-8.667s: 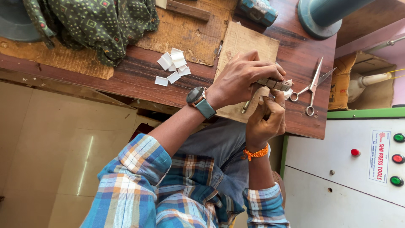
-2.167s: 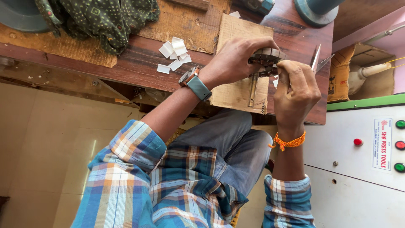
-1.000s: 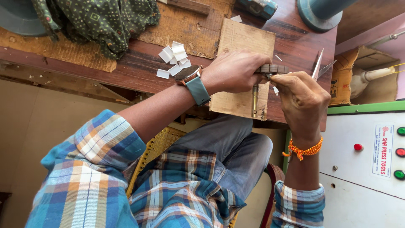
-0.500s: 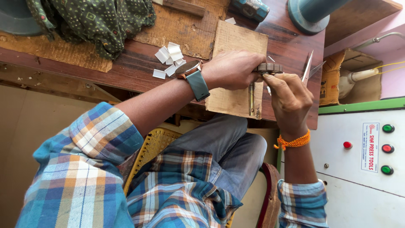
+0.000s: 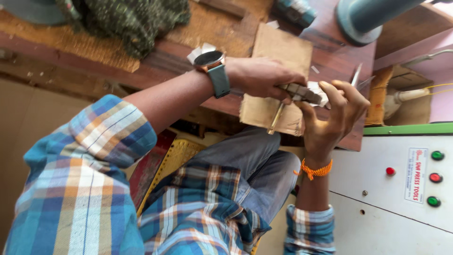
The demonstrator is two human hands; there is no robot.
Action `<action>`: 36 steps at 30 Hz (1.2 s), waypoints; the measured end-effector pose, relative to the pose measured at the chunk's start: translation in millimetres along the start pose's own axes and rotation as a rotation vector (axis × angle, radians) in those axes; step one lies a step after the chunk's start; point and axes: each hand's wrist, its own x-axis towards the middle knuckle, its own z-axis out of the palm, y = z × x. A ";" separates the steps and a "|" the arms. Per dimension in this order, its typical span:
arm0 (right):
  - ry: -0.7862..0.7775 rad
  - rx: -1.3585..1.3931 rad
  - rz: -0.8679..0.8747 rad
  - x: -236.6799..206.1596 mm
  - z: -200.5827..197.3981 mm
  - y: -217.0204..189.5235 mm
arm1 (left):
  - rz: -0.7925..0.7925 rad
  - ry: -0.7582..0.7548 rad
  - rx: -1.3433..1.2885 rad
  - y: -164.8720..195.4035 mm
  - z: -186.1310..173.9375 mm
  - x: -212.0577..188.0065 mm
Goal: The person cuts small white rectangular pieces with scissors and places them into slots on a small circular electrical component mounted on a stand. The person repeats this process multiple times, handling the component and pieces by hand.
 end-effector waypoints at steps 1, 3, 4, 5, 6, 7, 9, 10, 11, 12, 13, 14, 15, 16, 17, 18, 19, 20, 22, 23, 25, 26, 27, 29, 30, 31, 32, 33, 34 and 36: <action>-0.035 0.032 0.072 -4.0 0.4 -4.4 | 0.039 0.029 0.004 0.9 0.4 -2.4; -0.082 0.157 0.183 -7.8 2.4 -8.2 | 0.145 0.078 0.033 3.5 2.0 -7.1; -0.101 0.215 0.234 -7.8 2.3 -7.9 | 0.142 0.137 0.040 4.8 3.0 -9.4; -0.114 0.224 0.265 -9.4 1.5 -8.4 | 0.142 0.195 0.043 7.2 7.2 -14.3; -0.127 0.232 0.297 -10.2 1.1 -8.3 | 0.144 0.254 0.043 9.7 12.5 -18.8; -0.140 0.238 0.333 -11.1 0.1 -8.0 | 0.172 0.373 0.023 12.1 18.9 -24.2; -0.138 0.254 0.357 -13.4 -1.8 -7.6 | 0.228 0.603 -0.030 16.6 35.7 -35.2; -0.143 0.263 0.368 -14.9 -2.4 -7.7 | 0.198 0.624 -0.008 18.1 44.4 -37.8; -0.146 0.240 0.353 -16.5 -2.9 -8.0 | 0.163 0.652 0.013 19.3 53.3 -40.2; -0.155 0.223 0.334 -18.0 -2.9 -8.5 | 0.122 0.685 0.036 20.2 61.5 -42.0; -0.162 0.211 0.314 -19.8 -2.1 -9.5 | 0.111 0.730 0.031 20.8 68.5 -42.2; -0.163 0.221 0.332 -21.6 -1.1 -10.8 | 0.104 0.770 0.030 21.4 74.0 -41.3; -0.159 0.230 0.351 -23.5 -1.0 -12.3 | 0.101 0.807 0.032 21.9 77.9 -40.3; -0.152 0.235 0.371 -25.1 -1.4 -13.4 | 0.096 0.807 0.052 22.5 80.5 -39.6; -0.144 0.242 0.371 -26.4 -1.8 -14.4 | 0.092 0.808 0.070 23.6 82.1 -38.8; -0.137 0.249 0.372 -27.8 -2.1 -15.6 | 0.087 0.810 0.088 25.1 82.8 -38.8; -0.133 0.257 0.372 -29.2 -2.3 -17.0 | 0.091 0.811 0.095 27.0 83.1 -39.3; -0.131 0.259 0.383 -30.4 -2.0 -18.3 | 0.095 0.813 0.104 29.0 82.9 -40.5; -0.122 0.260 0.405 -32.1 -2.1 -20.1 | 0.090 0.820 0.138 33.4 82.6 -43.2; -0.122 0.284 0.422 -32.6 -2.2 -20.6 | 0.081 0.825 0.163 35.6 82.8 -44.5; -0.119 0.330 0.460 -33.6 -2.6 -21.4 | 0.063 0.821 0.225 39.1 83.5 -46.0; -0.119 0.328 0.444 -34.0 -3.0 -21.7 | 0.050 0.813 0.263 40.6 84.2 -46.6; -0.119 0.326 0.428 -34.4 -3.4 -22.1 | 0.037 0.806 0.302 41.7 84.9 -47.0; -0.118 0.316 0.401 -35.4 -4.2 -23.5 | 0.042 0.814 0.344 43.7 86.3 -47.4; -0.115 0.307 0.390 -36.0 -4.7 -24.5 | 0.043 0.818 0.365 44.7 86.9 -47.6; -0.112 0.299 0.380 -36.6 -4.8 -25.9 | 0.041 0.817 0.367 45.6 87.4 -48.3; -0.106 0.294 0.389 -37.3 -4.8 -27.6 | 0.039 0.816 0.370 46.5 87.7 -48.9; -0.101 0.290 0.398 -38.1 -4.5 -29.4 | 0.034 0.816 0.372 47.6 88.1 -49.7; -0.096 0.287 0.406 -38.8 -3.9 -31.4 | 0.033 0.814 0.367 48.7 88.3 -50.4; -0.087 0.315 0.471 -40.2 -2.3 -34.9 | 0.030 0.812 0.359 50.9 88.6 -51.6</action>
